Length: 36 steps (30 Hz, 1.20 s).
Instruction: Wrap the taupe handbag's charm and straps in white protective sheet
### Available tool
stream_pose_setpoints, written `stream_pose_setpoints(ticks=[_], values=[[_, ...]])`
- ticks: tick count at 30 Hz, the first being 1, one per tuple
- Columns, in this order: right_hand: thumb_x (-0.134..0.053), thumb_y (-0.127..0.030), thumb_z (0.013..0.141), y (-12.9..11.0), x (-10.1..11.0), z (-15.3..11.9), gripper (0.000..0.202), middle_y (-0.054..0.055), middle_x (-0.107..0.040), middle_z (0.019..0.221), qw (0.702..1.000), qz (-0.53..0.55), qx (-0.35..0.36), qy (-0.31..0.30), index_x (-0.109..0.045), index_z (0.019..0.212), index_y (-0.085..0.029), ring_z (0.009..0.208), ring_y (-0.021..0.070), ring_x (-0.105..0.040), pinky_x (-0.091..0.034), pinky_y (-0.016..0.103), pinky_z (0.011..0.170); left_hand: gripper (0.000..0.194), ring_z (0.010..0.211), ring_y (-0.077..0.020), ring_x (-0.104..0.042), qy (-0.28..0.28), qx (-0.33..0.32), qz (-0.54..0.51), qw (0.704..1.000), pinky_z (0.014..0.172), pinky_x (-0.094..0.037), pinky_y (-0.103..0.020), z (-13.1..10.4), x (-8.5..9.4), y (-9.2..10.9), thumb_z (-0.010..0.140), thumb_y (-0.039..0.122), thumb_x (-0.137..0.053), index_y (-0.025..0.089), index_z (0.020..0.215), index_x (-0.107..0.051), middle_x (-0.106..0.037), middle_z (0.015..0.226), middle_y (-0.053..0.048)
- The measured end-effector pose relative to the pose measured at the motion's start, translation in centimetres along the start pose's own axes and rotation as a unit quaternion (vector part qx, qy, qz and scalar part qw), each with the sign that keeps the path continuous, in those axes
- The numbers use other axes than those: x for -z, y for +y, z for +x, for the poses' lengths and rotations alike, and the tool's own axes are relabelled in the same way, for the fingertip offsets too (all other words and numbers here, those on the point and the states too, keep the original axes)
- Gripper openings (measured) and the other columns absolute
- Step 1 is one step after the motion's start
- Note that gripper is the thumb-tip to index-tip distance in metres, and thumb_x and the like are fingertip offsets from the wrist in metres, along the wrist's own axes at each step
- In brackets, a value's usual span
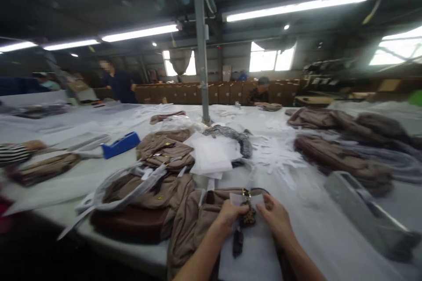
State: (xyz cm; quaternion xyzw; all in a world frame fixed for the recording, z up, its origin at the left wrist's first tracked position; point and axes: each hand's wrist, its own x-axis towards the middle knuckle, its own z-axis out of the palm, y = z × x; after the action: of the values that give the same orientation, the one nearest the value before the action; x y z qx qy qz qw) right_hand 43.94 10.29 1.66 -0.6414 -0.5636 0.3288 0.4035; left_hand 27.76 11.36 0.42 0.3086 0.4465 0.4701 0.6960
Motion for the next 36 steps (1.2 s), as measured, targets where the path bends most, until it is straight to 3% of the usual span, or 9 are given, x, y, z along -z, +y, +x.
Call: stream_pose_setpoints(ticks=[3, 6, 11, 15, 23, 27, 31, 33, 36], values=[[-0.049, -0.036, 0.078, -1.4, 0.0, -1.0, 0.039, 0.01, -0.065, 0.095, 0.989, -0.058, 0.089, 0.105, -0.061, 0.108, -0.014, 0.083, 0.0231, -0.061, -0.045, 0.031, 0.077, 0.042, 0.076, -0.0214, -0.061, -0.018, -0.002, 0.004, 1.0, 0.082, -0.043, -0.033, 0.5, 0.3, -0.3, 0.043, 0.019, -0.085, 0.008, 0.081, -0.071, -0.07, 0.079, -0.009], [-0.05, -0.031, 0.081, -1.9, -0.7, -1.3, 0.026, 0.008, -0.065, 0.087, 0.988, -0.102, 0.113, 0.036, -0.066, 0.095, -0.016, 0.077, 0.021, -0.06, -0.043, 0.028, 0.071, 0.048, 0.083, -0.0234, -0.062, -0.04, 0.003, -0.004, 0.999, 0.084, -0.043, -0.031, 0.9, 0.6, -0.5, 0.043, 0.02, -0.086, 0.007, 0.085, -0.071, -0.071, 0.086, -0.01], [-0.059, -0.022, 0.073, -1.4, -1.8, -0.8, 0.019, 0.004, -0.066, 0.074, 0.995, -0.09, 0.044, -0.031, -0.07, 0.087, -0.017, 0.07, 0.0202, -0.06, -0.041, 0.027, 0.064, 0.046, 0.083, -0.0275, -0.064, -0.072, 0.075, -0.043, 0.994, 0.081, -0.047, -0.035, 0.8, 1.2, 0.1, 0.053, 0.038, -0.081, 0.007, 0.085, -0.07, -0.07, 0.082, -0.014], [-0.056, -0.022, 0.075, -1.1, -1.5, -0.2, 0.017, 0.002, -0.069, 0.073, 0.998, -0.018, 0.006, -0.06, -0.071, 0.081, -0.017, 0.07, 0.0186, -0.063, -0.043, 0.024, 0.063, 0.035, 0.078, -0.0297, -0.065, -0.116, 0.125, -0.064, 0.983, 0.076, -0.049, -0.037, 0.3, 1.0, 0.7, 0.055, 0.026, -0.079, 0.006, 0.083, -0.07, -0.07, 0.078, -0.015], [-0.06, -0.032, 0.074, -1.3, -2.3, 0.4, 0.018, 0.003, -0.069, 0.069, 0.999, -0.014, -0.031, -0.031, -0.066, 0.071, -0.015, 0.066, 0.0185, -0.063, -0.043, 0.023, 0.058, 0.034, 0.077, -0.0267, -0.064, -0.034, 0.067, 0.004, 0.997, 0.073, -0.047, -0.03, 1.3, 0.1, 0.1, 0.045, 0.015, -0.083, 0.008, 0.076, -0.071, -0.07, 0.07, -0.008], [-0.063, -0.03, 0.07, -1.0, -2.4, 0.5, 0.016, 0.003, -0.067, 0.066, 0.999, -0.021, -0.035, -0.029, -0.064, 0.067, -0.014, 0.063, 0.0176, -0.062, -0.041, 0.022, 0.056, 0.033, 0.074, -0.0242, -0.064, -0.058, 0.084, -0.005, 0.995, 0.067, -0.046, -0.027, 1.1, 0.2, 0.6, 0.044, 0.011, -0.079, 0.009, 0.076, -0.07, -0.07, 0.068, -0.006], [-0.065, -0.028, 0.068, -0.8, -2.5, 0.3, 0.015, 0.003, -0.066, 0.063, 0.999, -0.034, -0.032, -0.026, -0.064, 0.064, -0.014, 0.061, 0.0173, -0.06, -0.039, 0.022, 0.054, 0.032, 0.069, -0.0258, -0.064, -0.12, 0.151, -0.039, 0.98, 0.067, -0.049, -0.032, 0.5, 0.3, 1.2, 0.057, 0.032, -0.074, 0.008, 0.076, -0.07, -0.069, 0.07, -0.011], [-0.065, -0.028, 0.068, -0.9, -2.5, 0.2, 0.015, 0.002, -0.066, 0.063, 0.999, -0.04, -0.016, -0.03, -0.065, 0.062, -0.014, 0.062, 0.0175, -0.06, -0.038, 0.022, 0.054, 0.035, 0.072, -0.0256, -0.065, -0.113, 0.148, -0.052, 0.981, 0.071, -0.05, -0.033, 0.7, 0.3, 1.1, 0.061, 0.038, -0.075, 0.009, 0.079, -0.069, -0.069, 0.073, -0.011], [-0.058, -0.032, 0.074, -0.8, -1.8, 0.1, 0.025, 0.001, -0.064, 0.058, 0.998, -0.047, 0.008, -0.039, -0.065, 0.057, -0.016, 0.059, 0.0175, -0.059, -0.037, 0.023, 0.053, 0.036, 0.073, -0.0237, -0.065, -0.074, 0.117, -0.054, 0.989, 0.074, -0.05, -0.031, 1.1, 0.3, 0.6, 0.053, 0.029, -0.083, 0.01, 0.08, -0.068, -0.07, 0.072, -0.008]])
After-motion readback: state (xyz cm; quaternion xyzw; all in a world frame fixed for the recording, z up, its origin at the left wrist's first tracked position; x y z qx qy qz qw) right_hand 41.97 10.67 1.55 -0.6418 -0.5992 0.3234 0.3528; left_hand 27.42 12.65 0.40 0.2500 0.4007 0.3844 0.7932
